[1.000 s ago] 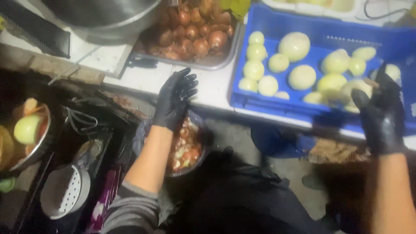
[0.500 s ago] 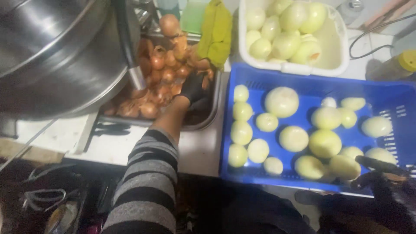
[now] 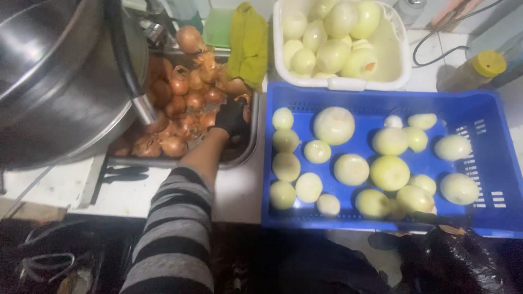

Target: Peeling multiple onions with a paring knife and placing them into a blue container.

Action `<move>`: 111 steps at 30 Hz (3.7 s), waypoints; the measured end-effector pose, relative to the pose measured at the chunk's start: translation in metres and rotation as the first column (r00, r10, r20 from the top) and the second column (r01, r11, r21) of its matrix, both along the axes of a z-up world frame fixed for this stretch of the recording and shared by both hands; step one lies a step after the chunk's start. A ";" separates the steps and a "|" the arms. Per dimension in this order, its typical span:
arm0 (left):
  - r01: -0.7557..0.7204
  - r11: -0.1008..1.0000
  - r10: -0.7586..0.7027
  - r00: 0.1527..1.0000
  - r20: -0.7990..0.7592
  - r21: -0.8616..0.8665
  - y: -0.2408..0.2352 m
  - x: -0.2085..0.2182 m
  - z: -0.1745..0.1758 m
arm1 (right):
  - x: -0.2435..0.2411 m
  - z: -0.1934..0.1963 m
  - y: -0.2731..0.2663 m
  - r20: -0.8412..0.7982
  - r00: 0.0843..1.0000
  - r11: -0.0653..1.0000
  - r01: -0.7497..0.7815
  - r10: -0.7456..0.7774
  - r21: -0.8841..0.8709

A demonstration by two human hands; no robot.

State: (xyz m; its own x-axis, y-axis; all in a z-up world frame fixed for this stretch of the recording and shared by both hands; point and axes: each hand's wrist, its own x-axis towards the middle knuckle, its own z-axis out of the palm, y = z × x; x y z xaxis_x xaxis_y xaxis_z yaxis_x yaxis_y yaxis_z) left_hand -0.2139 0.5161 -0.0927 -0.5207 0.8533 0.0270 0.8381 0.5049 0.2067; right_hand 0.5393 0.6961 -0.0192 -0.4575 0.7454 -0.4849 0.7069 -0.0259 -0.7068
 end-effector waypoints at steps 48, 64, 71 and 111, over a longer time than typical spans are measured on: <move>0.199 0.951 -0.246 0.951 0.187 0.237 -0.478 0.266 -0.090 | -0.312 -0.010 -0.471 -0.597 0.798 0.804 -0.299 -0.085 -0.514; -0.231 0.810 -0.365 0.520 0.772 0.539 -0.502 0.240 -0.018 | -0.333 0.045 -0.519 -0.290 0.852 0.898 -0.392 0.436 0.201; -0.362 0.787 -0.363 0.382 0.850 0.499 -0.501 0.220 0.051 | -0.373 0.077 -0.512 0.009 0.712 0.623 -0.621 0.703 0.476; -0.421 0.767 0.011 0.763 0.646 0.485 -0.502 0.211 0.193 | -0.419 0.068 -0.546 -0.548 0.629 0.814 -0.260 0.551 0.520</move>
State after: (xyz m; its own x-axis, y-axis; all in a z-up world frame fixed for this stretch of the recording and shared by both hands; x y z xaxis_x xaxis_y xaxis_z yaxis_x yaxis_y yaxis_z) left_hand -0.0031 0.0142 0.1003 -0.7702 0.6310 0.0930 0.3255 0.2635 0.9081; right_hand 0.1202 0.1505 0.0492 -0.8371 0.4435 0.3204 -0.0663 0.4990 -0.8641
